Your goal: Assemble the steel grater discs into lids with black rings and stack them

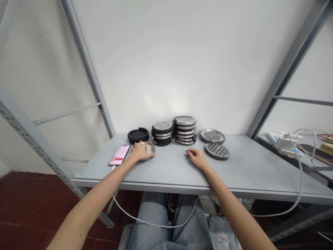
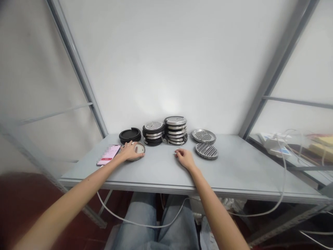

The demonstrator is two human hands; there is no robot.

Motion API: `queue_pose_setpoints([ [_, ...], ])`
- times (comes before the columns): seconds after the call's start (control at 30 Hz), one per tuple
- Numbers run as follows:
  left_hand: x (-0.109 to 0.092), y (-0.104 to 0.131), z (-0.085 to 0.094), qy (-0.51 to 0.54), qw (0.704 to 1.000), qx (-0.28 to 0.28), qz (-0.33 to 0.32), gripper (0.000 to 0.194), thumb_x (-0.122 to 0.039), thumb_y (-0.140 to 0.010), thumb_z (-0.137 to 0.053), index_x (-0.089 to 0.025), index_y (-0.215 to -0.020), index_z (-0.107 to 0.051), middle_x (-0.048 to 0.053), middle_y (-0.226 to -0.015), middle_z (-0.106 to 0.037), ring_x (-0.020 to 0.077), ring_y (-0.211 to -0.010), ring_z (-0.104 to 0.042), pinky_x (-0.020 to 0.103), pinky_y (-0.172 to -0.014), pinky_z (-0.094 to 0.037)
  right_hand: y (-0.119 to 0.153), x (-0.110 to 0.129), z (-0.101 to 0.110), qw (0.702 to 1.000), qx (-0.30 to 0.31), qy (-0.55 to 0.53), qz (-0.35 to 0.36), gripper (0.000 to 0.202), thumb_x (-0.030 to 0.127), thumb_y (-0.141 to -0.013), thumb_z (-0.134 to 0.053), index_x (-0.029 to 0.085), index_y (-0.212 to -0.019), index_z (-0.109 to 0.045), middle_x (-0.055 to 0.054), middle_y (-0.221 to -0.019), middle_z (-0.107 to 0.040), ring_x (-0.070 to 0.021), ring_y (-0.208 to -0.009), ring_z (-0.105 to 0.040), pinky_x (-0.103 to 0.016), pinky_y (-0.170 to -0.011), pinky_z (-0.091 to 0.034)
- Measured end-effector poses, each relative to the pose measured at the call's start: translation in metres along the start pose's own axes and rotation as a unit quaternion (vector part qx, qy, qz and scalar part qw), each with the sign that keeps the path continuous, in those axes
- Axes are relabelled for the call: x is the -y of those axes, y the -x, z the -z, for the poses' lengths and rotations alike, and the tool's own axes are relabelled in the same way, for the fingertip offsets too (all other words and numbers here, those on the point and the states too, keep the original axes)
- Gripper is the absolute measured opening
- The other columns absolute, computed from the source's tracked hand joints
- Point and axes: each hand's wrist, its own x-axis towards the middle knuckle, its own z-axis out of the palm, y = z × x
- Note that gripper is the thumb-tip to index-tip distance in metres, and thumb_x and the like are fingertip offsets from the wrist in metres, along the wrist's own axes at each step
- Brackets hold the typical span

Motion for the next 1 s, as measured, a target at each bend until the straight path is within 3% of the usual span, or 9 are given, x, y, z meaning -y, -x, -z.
queue_pose_setpoints([
  [0.47, 0.002, 0.004, -0.006, 0.001, 1.0, 0.025, -0.001, 0.11, -0.087, -0.06, -0.045, -0.023, -0.147, -0.027, 0.018, -0.156, -0.016, 0.0505, -0.14, -0.01, 0.068, -0.104, -0.016, -0.001, 0.0, 0.0, 1.0, -0.001, -0.008, -0.005, 0.035, 0.037, -0.08, -0.045, 0.014, -0.09, -0.069, -0.008, -0.075, -0.073, -0.0214, -0.072, -0.066, -0.031, -0.073, -0.047],
  [0.67, 0.001, 0.009, -0.013, -0.019, 1.0, -0.001, -0.009, 0.101, -0.085, -0.067, -0.04, -0.021, -0.145, -0.032, 0.02, -0.156, -0.015, 0.0491, -0.141, -0.007, 0.069, -0.105, -0.009, -0.001, -0.003, -0.001, 1.0, -0.002, -0.003, 0.006, 0.036, 0.038, -0.081, -0.045, 0.014, -0.09, -0.069, -0.008, -0.075, -0.073, -0.0211, -0.07, -0.065, -0.031, -0.072, -0.046],
  [0.8, -0.001, 0.006, -0.006, -0.033, 0.999, 0.022, -0.03, 0.102, -0.085, -0.067, -0.042, -0.017, -0.143, -0.036, 0.022, -0.155, -0.018, 0.0506, -0.14, -0.009, 0.069, -0.106, -0.003, -0.001, -0.004, -0.001, 1.0, -0.005, -0.004, 0.002, 0.037, 0.04, -0.081, -0.045, 0.013, -0.09, -0.069, -0.007, -0.074, -0.073, -0.0212, -0.069, -0.064, -0.032, -0.072, -0.046],
  [0.9, -0.009, 0.006, 0.0, -0.022, 0.997, -0.009, -0.074, 0.093, -0.078, -0.073, -0.045, -0.015, -0.142, -0.039, 0.022, -0.153, -0.023, 0.0468, -0.141, -0.01, 0.066, -0.108, -0.003, -0.002, -0.004, -0.001, 1.0, -0.005, -0.008, -0.004, 0.038, 0.041, -0.081, -0.045, 0.013, -0.091, -0.069, -0.008, -0.074, -0.073, -0.0214, -0.069, -0.064, -0.033, -0.072, -0.047],
  [1.0, -0.027, 0.013, -0.001, 0.019, 0.977, -0.096, -0.189, 0.065, -0.059, -0.087, -0.044, -0.016, -0.136, -0.047, 0.017, -0.15, -0.034, 0.0363, -0.142, -0.021, 0.056, -0.114, -0.012, -0.003, -0.006, -0.001, 1.0, -0.002, -0.008, -0.009, 0.038, 0.041, -0.081, -0.046, 0.013, -0.092, -0.069, -0.008, -0.075, -0.073, -0.0217, -0.071, -0.065, -0.033, -0.074, -0.046],
])
